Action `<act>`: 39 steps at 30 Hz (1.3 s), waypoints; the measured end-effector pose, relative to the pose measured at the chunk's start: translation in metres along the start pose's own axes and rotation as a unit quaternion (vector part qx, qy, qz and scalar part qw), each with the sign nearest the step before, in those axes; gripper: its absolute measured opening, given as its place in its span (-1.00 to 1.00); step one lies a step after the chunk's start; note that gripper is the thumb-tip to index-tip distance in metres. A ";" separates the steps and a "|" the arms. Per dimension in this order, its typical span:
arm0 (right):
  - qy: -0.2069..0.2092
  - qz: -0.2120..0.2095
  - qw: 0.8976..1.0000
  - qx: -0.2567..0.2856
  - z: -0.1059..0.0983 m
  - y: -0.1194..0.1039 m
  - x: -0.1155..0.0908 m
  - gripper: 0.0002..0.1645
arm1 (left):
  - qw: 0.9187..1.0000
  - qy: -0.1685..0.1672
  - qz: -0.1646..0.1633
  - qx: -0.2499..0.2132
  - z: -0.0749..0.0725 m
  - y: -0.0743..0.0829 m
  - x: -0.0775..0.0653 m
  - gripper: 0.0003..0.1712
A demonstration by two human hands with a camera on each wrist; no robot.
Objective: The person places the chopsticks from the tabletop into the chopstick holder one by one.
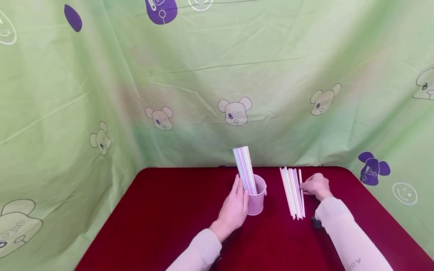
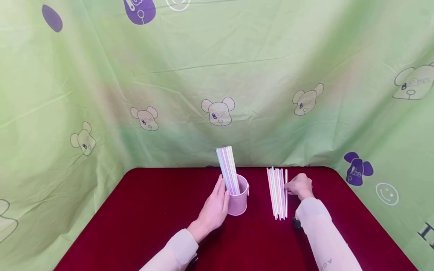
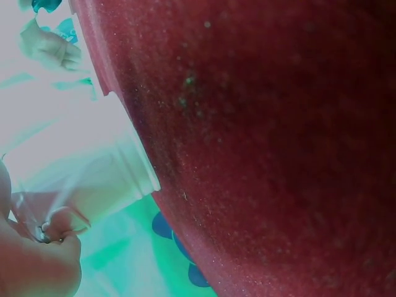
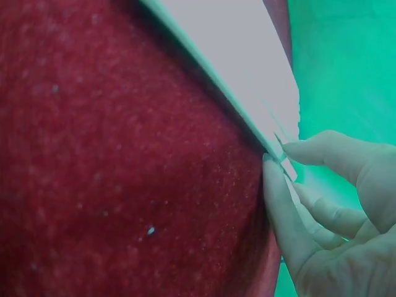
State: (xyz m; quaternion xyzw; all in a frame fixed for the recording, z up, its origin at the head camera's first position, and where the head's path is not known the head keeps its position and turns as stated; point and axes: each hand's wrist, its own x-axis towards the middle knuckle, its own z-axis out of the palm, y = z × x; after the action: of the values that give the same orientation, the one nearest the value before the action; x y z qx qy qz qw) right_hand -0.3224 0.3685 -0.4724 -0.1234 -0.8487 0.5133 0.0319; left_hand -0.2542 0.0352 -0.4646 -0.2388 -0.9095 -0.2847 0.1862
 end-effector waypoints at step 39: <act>-0.084 -0.120 0.942 0.302 -0.015 -0.103 -0.028 -0.75 | 1.000 -0.003 0.000 0.000 -0.001 0.000 0.001 -0.37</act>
State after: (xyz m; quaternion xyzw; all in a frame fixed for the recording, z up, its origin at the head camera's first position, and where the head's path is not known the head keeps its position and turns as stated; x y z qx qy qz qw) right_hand -0.3109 0.3293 -0.3731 0.0378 -0.6622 0.7462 0.0577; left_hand -0.2546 0.0349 -0.4638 -0.2396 -0.9100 -0.2839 0.1839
